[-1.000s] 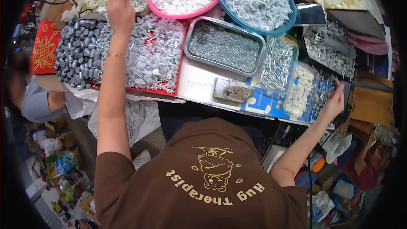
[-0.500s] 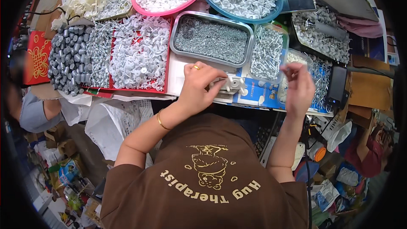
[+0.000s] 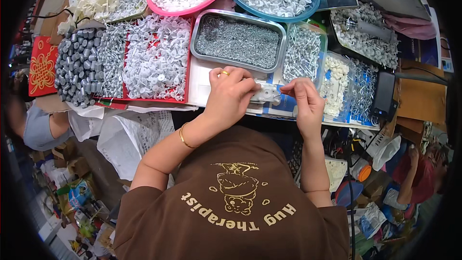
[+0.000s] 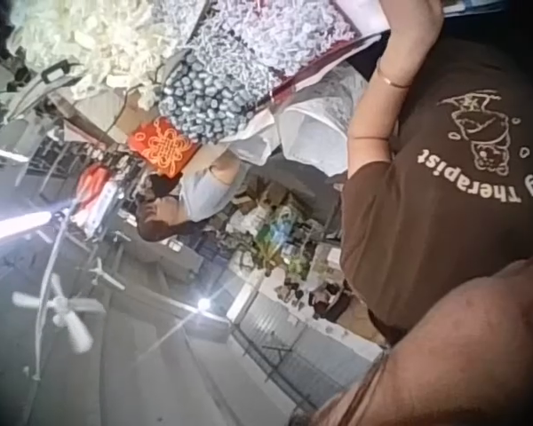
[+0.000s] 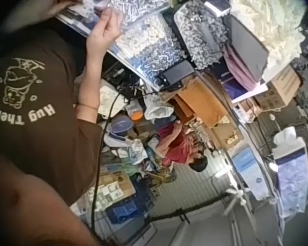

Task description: Assembling small plastic and metal components into a housing using a handheld assembly tool.

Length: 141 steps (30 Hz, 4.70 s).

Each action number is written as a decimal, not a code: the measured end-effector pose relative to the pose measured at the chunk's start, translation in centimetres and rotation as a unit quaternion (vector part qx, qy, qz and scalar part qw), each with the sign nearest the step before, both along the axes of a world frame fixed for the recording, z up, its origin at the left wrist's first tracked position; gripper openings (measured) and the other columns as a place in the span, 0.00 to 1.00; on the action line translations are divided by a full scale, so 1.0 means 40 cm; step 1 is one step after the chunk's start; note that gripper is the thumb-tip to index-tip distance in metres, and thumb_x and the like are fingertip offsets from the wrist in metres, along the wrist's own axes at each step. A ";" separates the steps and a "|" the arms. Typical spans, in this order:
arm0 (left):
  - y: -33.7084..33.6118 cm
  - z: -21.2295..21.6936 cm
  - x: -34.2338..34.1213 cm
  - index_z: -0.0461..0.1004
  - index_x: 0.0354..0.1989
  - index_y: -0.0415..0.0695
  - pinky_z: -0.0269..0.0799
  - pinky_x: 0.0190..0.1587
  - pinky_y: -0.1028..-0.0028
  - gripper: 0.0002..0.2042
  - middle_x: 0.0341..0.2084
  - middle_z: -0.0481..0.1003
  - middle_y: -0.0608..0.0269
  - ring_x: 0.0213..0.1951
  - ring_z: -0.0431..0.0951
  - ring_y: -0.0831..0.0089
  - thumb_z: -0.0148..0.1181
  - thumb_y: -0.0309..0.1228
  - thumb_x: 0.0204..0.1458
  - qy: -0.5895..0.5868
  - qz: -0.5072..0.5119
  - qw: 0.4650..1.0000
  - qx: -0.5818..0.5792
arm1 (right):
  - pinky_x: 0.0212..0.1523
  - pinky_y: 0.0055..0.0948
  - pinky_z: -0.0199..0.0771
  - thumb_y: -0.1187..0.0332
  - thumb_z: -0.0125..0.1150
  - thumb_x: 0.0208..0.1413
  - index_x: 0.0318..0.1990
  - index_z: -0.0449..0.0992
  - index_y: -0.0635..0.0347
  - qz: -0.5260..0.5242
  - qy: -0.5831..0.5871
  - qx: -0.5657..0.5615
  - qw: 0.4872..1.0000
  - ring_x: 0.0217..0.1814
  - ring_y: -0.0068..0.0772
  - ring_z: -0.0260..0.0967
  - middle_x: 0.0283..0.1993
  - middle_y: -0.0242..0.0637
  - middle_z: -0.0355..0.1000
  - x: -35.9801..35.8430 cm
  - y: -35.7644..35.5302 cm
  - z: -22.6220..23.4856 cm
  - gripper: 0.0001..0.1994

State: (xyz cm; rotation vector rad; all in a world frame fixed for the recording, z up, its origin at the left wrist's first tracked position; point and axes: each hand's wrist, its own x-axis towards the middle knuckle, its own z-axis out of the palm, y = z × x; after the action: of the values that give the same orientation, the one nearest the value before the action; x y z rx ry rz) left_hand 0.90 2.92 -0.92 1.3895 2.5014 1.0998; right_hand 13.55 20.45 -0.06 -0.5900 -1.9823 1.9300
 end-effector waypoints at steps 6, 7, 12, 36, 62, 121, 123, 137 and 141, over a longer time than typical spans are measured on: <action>0.002 -0.009 0.004 0.83 0.34 0.52 0.54 0.52 0.60 0.06 0.36 0.76 0.71 0.44 0.73 0.67 0.68 0.26 0.47 0.006 0.000 1.000 0.002 | 0.47 0.27 0.76 0.67 0.49 0.72 0.35 0.78 0.73 -0.001 0.006 0.108 0.994 0.41 0.27 0.74 0.40 0.38 0.71 0.000 -0.007 0.007 0.17; 0.000 -0.011 0.005 0.83 0.34 0.52 0.54 0.52 0.59 0.06 0.36 0.76 0.71 0.44 0.73 0.67 0.68 0.26 0.47 0.005 0.003 1.000 0.007 | 0.47 0.27 0.76 0.67 0.49 0.72 0.35 0.78 0.73 -0.021 0.007 0.096 0.995 0.42 0.27 0.74 0.40 0.38 0.71 0.002 -0.013 0.002 0.17; -0.001 -0.002 -0.004 0.83 0.34 0.52 0.53 0.52 0.58 0.06 0.38 0.76 0.71 0.46 0.73 0.67 0.68 0.27 0.48 0.013 -0.016 1.000 0.002 | 0.46 0.26 0.76 0.68 0.48 0.72 0.35 0.77 0.73 -0.071 0.013 0.063 0.995 0.42 0.26 0.73 0.40 0.38 0.71 0.000 -0.031 -0.003 0.17; -0.009 -0.019 0.017 0.82 0.35 0.53 0.53 0.53 0.58 0.06 0.40 0.75 0.66 0.48 0.73 0.64 0.67 0.29 0.48 0.023 0.014 0.999 0.021 | 0.58 0.48 0.58 0.58 0.74 0.49 0.35 0.85 0.52 -0.086 -0.134 0.455 0.876 0.57 0.44 0.65 0.51 0.39 0.73 -0.089 0.157 -0.023 0.11; -0.247 0.018 -0.321 0.78 0.36 0.39 0.73 0.37 0.66 0.03 0.30 0.81 0.57 0.33 0.81 0.64 0.62 0.24 0.56 0.036 0.292 0.954 0.062 | 0.44 0.38 0.69 0.81 0.63 0.53 0.38 0.78 0.63 0.079 -0.019 0.350 0.933 0.41 0.46 0.70 0.36 0.40 0.74 -0.046 -0.054 0.044 0.06; -0.098 0.072 -0.387 0.74 0.47 0.32 0.78 0.44 0.75 0.09 0.38 0.82 0.55 0.43 0.81 0.73 0.58 0.24 0.62 -0.307 0.056 0.924 0.222 | 0.45 0.23 0.75 0.77 0.60 0.63 0.43 0.75 0.68 0.014 0.101 0.113 0.988 0.41 0.25 0.77 0.44 0.43 0.80 -0.238 0.048 0.194 0.04; -0.070 0.090 -0.275 0.73 0.48 0.33 0.79 0.47 0.73 0.10 0.41 0.81 0.55 0.42 0.82 0.71 0.60 0.25 0.62 -0.476 0.037 0.849 0.226 | 0.48 0.22 0.74 0.76 0.55 0.66 0.42 0.72 0.68 0.048 0.134 0.107 0.984 0.44 0.25 0.76 0.45 0.47 0.80 -0.226 -0.005 0.177 0.03; -0.068 0.002 -0.133 0.75 0.47 0.43 0.81 0.48 0.75 0.08 0.40 0.80 0.63 0.43 0.82 0.74 0.61 0.31 0.62 -0.768 -0.019 0.577 0.276 | 0.44 0.23 0.76 0.75 0.51 0.69 0.43 0.66 0.66 0.095 0.050 0.109 0.988 0.42 0.24 0.77 0.45 0.47 0.80 -0.195 -0.087 0.097 0.03; -0.067 0.008 -0.131 0.75 0.46 0.43 0.80 0.48 0.75 0.08 0.40 0.80 0.64 0.43 0.82 0.75 0.62 0.31 0.62 -0.772 -0.010 0.572 0.276 | 0.45 0.25 0.76 0.76 0.52 0.68 0.44 0.66 0.66 0.105 0.068 0.133 0.983 0.42 0.26 0.77 0.45 0.47 0.80 -0.192 -0.091 0.104 0.03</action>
State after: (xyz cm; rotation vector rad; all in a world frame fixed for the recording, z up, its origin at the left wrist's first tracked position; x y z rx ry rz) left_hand -4.32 0.22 -0.59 0.0018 0.7975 1.8619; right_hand 5.87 16.80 4.09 -0.1810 -2.2350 1.7204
